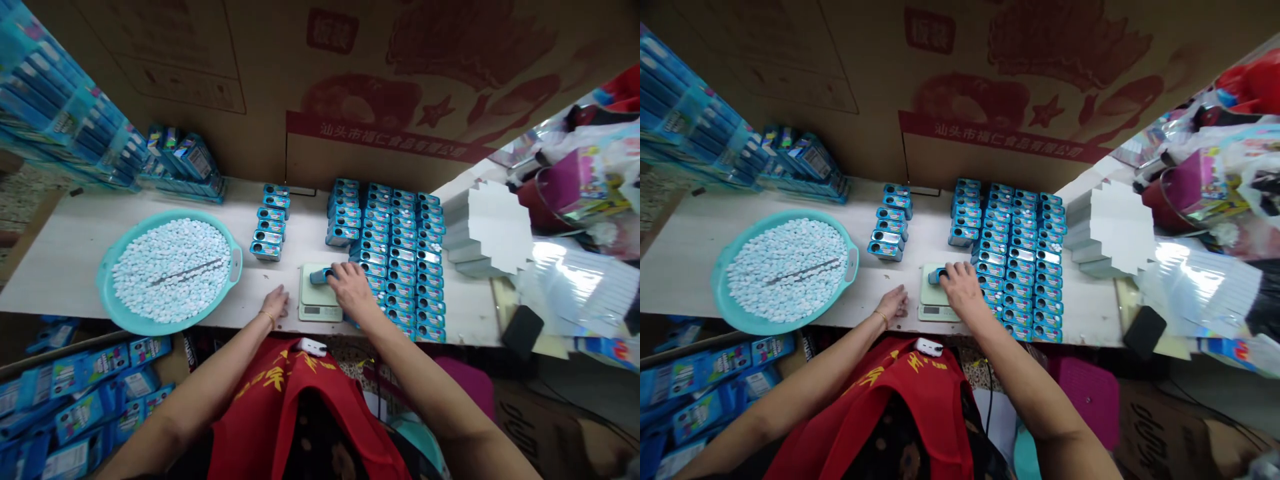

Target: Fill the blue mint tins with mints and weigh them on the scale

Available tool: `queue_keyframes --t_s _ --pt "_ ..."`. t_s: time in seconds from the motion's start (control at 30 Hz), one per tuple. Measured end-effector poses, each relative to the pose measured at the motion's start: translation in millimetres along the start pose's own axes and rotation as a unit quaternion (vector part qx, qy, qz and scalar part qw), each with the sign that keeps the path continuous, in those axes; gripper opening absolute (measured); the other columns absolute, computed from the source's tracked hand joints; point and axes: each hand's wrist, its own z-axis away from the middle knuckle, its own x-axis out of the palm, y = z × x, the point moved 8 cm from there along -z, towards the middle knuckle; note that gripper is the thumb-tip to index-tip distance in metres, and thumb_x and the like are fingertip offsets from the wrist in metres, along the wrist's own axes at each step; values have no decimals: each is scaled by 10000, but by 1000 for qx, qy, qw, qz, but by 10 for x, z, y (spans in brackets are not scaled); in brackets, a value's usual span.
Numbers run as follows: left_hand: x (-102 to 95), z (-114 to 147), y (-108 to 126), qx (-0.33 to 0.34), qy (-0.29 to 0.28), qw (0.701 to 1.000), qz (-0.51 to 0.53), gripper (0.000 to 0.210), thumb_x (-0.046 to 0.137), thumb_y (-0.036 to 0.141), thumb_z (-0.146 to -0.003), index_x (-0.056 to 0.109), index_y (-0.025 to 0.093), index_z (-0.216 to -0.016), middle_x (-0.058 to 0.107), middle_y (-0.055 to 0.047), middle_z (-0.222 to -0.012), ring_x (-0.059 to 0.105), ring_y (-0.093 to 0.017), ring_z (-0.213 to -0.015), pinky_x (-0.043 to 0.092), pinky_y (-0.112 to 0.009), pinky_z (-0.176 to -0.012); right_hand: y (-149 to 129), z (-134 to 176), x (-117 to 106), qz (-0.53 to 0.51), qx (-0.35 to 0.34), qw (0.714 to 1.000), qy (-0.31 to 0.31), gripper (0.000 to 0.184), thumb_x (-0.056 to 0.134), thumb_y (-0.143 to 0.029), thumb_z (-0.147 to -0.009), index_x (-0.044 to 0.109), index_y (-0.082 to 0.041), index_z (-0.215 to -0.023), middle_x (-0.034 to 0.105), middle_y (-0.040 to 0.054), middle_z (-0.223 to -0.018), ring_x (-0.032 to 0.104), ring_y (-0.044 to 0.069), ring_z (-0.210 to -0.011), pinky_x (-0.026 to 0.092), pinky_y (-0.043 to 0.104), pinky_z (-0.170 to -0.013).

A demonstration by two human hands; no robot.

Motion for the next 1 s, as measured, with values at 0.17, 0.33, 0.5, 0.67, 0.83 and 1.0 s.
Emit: queue_keyframes --t_s 0.17,0.33,0.5,0.67,0.83,1.0 --pt "-125 323 175 -15 -35 998 56 201 551 162 -747 570 86 -931 525 -3 -583 418 -29 -414 230 -109 -311 -239 65 122 -26 -16 999 -14 226 430 -146 -811 602 -190 -951 535 104 -1061 433 220 -935 288 386 -888" --pt "-196 659 75 -63 -66 982 168 163 457 163 -808 594 76 -800 628 -103 -745 585 -110 -605 476 -186 -486 182 376 67 -105 105 987 59 278 440 -302 -843 566 -186 -1063 544 79 -1126 460 211 -977 338 346 -839" --pt "-306 796 -4 -66 -41 977 198 204 415 112 -810 594 52 -888 639 -165 -925 614 -188 -856 518 -286 -718 495 593 99 -151 153 972 93 254 428 -270 -846 598 -171 -1005 581 74 -1070 490 203 -972 349 346 -843" --pt "-238 844 8 -67 -48 978 193 221 412 94 -800 585 54 -933 619 -177 -1008 561 -232 -999 492 -335 -800 249 552 -56 -211 149 957 130 246 409 -258 -856 594 -170 -992 583 83 -1049 491 193 -983 364 348 -861" --pt "5 912 -36 -88 -97 977 171 244 409 179 -830 582 63 -957 649 -133 -904 611 -193 -868 490 -325 -774 -953 398 -119 -256 -71 964 20 281 390 -234 -860 521 -156 -1096 562 84 -1026 484 164 -940 391 296 -849" --pt "15 930 -124 -92 -99 975 176 250 410 226 -841 577 90 -968 647 -90 -875 614 -153 -807 483 -287 -756 -1376 290 34 -192 -104 975 -44 246 416 -169 -829 515 -162 -1054 531 67 -959 475 176 -904 416 270 -777"
